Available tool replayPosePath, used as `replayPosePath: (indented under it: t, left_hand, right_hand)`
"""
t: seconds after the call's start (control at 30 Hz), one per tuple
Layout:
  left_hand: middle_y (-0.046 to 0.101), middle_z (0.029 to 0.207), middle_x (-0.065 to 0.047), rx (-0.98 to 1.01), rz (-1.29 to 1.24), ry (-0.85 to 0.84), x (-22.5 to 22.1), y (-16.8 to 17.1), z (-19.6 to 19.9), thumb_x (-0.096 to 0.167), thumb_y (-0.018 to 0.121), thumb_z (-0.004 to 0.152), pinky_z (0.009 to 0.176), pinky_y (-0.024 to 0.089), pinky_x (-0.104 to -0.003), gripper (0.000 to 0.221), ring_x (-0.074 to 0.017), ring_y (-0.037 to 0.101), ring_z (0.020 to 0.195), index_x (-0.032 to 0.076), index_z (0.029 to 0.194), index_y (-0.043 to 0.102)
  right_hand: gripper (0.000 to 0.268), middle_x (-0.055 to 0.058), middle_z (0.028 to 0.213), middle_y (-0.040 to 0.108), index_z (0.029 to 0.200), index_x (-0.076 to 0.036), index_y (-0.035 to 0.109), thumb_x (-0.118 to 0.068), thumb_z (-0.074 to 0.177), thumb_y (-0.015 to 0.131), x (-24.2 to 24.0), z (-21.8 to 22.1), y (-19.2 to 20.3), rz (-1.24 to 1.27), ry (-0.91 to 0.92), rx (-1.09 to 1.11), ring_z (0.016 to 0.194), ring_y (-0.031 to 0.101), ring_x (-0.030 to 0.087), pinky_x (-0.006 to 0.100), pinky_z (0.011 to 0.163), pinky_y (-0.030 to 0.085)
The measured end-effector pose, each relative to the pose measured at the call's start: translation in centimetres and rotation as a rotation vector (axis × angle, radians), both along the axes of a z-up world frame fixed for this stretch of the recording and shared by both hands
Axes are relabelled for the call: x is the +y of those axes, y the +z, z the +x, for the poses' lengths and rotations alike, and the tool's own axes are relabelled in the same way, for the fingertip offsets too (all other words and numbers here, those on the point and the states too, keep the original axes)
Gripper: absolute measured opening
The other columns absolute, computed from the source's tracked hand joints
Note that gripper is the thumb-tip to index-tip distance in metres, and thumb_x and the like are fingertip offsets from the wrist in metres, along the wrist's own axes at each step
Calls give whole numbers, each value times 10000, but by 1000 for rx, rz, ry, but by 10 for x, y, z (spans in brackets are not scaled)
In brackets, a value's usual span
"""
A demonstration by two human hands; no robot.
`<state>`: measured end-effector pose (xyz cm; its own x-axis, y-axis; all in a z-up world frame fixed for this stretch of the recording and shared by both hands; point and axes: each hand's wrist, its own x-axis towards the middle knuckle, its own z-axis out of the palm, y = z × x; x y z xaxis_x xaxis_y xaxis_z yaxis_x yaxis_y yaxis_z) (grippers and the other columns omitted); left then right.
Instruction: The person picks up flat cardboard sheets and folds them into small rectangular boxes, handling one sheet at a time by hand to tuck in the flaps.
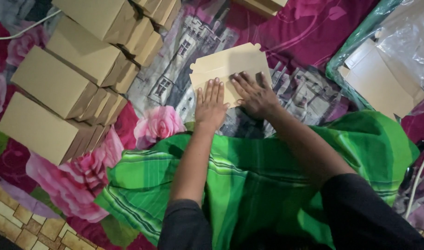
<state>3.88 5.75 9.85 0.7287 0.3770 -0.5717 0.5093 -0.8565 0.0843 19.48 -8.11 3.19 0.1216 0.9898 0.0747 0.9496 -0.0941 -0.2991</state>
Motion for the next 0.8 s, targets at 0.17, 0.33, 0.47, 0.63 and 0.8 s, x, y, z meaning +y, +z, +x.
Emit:
replayPosePath:
  t: [0.17, 0.33, 0.47, 0.63, 0.8]
  left_hand:
    - [-145, 1744, -62, 57, 13, 24, 16, 2, -23, 463, 219, 1123, 1285, -131, -534, 693, -258, -144, 1606, 142, 1677, -45]
    - [-148, 1742, -49, 130, 64, 32, 23, 9, -39, 467, 252, 1112, 1280, -146, -537, 712, -239, -149, 1603, 160, 1672, -63]
    - [-161, 1737, -69, 176, 70, 59, 19, 20, -45, 411, 242, 1113, 1284, -137, -533, 693, -243, -154, 1600, 139, 1665, -76]
    - [-66, 1750, -123, 115, 21, 82, -16, 44, -22, 269, 199, 1105, 1291, -101, -512, 625, -281, -116, 1607, 86, 1667, -6]
    - [-79, 1746, -120, 75, -8, -65, -34, 16, 21, 348, 389, 1069, 1299, -96, -519, 736, -336, -209, 1583, 92, 1672, 54]
  right_hand:
    - [684, 143, 1696, 340, 1656, -152, 374, -535, 1090, 350, -17, 17, -6, 99, -9, -162, 1549, 327, 347, 748, 1144, 100]
    - [706, 44, 1731, 308, 1666, -230, 337, -591, 1060, 341, -41, 33, -4, 71, -103, -277, 1537, 366, 298, 799, 1112, 201]
    - [686, -17, 1748, 224, 1654, -254, 298, -467, 1007, 376, -41, 29, 6, -27, -130, -194, 1582, 241, 259, 834, 1144, 146]
    - [677, 40, 1675, 338, 1572, -219, 406, -307, 908, 500, -26, 17, -10, 11, -99, -156, 1541, 317, 299, 754, 1166, 228]
    - [564, 133, 1537, 473, 1564, -136, 365, -301, 1026, 414, 11, -34, 44, 112, -13, 40, 1410, 492, 365, 589, 1119, 409]
